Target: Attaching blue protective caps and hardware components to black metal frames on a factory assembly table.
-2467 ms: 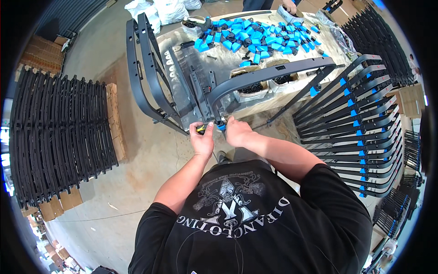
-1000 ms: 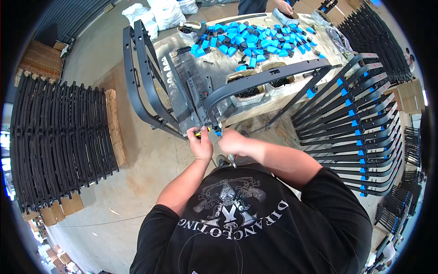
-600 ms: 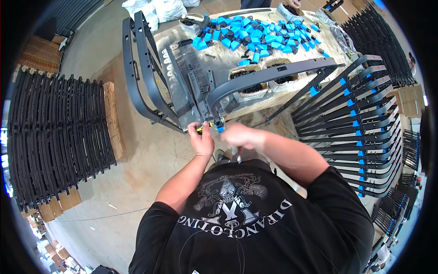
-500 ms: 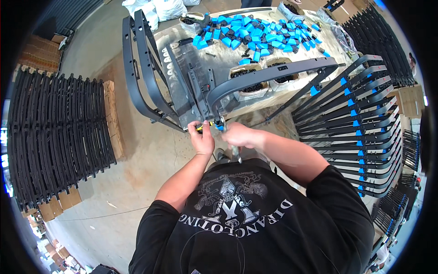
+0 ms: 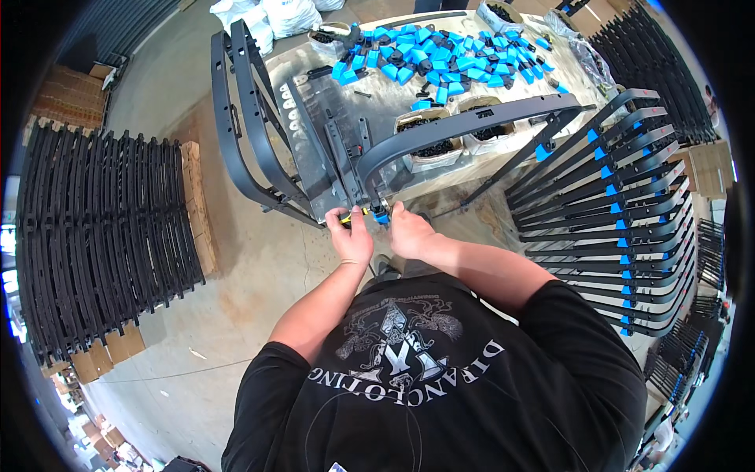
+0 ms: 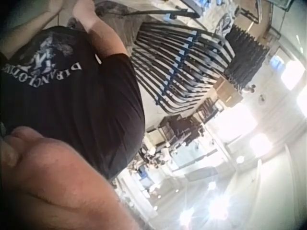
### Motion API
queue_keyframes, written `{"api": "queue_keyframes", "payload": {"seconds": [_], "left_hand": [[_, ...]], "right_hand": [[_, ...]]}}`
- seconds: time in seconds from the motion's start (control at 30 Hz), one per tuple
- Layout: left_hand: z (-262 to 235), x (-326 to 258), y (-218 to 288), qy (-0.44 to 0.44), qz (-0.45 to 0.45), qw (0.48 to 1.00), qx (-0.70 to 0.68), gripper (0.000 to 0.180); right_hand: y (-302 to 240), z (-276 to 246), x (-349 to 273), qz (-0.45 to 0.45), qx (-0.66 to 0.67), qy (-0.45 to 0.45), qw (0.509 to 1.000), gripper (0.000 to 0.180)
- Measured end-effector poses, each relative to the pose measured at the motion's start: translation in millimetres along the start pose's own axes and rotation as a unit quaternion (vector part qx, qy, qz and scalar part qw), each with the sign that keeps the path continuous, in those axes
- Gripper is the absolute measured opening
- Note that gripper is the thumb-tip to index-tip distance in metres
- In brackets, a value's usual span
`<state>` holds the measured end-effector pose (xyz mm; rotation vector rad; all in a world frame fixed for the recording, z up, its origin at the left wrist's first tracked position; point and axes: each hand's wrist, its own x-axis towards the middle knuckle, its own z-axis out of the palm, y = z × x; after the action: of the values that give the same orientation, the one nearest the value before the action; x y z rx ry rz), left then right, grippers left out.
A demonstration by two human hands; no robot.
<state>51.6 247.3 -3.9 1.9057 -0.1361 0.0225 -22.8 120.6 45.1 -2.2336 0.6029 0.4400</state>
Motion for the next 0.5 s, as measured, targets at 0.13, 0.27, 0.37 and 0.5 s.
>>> {"api": "queue_keyframes", "payload": {"seconds": [0.13, 0.27, 0.37, 0.5], "left_hand": [[-0.6, 1.3, -8.7, -0.001, -0.036, 0.999, -0.019, 0.023], [-2.8, -0.3, 2.3, -0.002, -0.064, 0.997, -0.045, 0.022], [1.8, 0.6, -4.7, -0.001, -0.046, 0.999, -0.025, 0.023], [2.1, -0.3, -3.8, 0.004, -0.068, 0.997, -0.031, 0.031]], "right_hand": [[-23.0, -22.8, 1.7, 0.033, -0.026, -0.046, 0.998, 0.038], [-38.9, -49.6, -9.5, 0.135, 0.094, -0.225, 0.96, 0.038], [-3.5, -13.4, 4.4, 0.011, -0.038, -0.062, 0.997, 0.051], [12.3, 7.8, 11.7, -0.035, -0.021, 0.002, 0.999, 0.058]]}}
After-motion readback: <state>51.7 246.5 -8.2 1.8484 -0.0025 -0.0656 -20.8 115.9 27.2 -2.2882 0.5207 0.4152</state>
